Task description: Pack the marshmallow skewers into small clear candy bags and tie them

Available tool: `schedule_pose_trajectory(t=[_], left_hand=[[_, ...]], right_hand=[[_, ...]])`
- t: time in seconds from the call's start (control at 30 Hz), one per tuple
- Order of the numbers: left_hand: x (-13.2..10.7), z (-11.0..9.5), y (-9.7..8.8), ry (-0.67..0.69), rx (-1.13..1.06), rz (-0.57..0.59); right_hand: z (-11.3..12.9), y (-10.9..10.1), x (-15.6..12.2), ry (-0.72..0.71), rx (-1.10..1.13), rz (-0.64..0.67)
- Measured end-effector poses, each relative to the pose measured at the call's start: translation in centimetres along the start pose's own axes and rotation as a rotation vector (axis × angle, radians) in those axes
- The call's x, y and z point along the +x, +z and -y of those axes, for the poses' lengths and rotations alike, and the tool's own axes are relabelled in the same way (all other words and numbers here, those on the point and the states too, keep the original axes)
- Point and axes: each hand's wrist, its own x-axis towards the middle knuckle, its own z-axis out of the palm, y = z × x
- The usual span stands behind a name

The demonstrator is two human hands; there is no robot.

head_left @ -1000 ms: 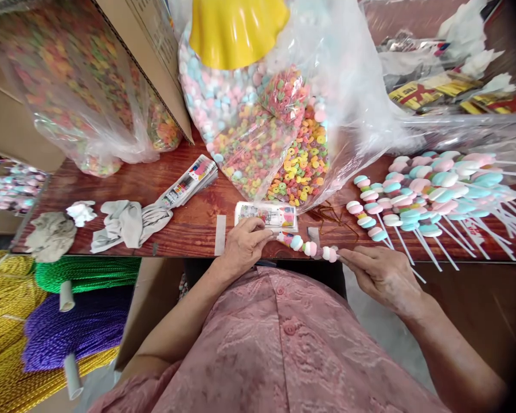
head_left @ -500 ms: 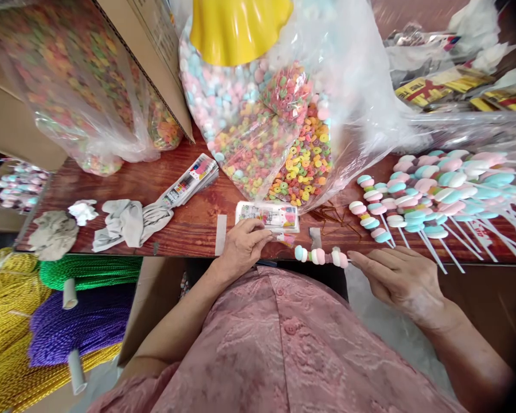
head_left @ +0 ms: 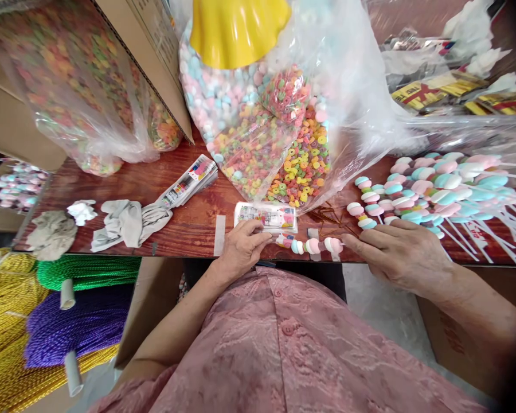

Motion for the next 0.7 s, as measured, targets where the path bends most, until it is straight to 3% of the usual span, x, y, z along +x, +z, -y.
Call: schedule_pose_trajectory(t=[0.2,0.4,0.7], left_hand=[[-0.3,0.0,0.1,0.023,0.083,0.058],[-0.5,0.1,0.2,0.041,0.092,0.046],[-0.4,0.2,0.3,0.048,0.028,-0.001]], right_hand=[[-0.8,-1.1,1.2,-0.062,-0.103,0.026],[-0.9,-1.7,2.1,-0.109,-0.179,0.017],[0.9,-0.3,0.6,0.029,-0.136,-0.135]])
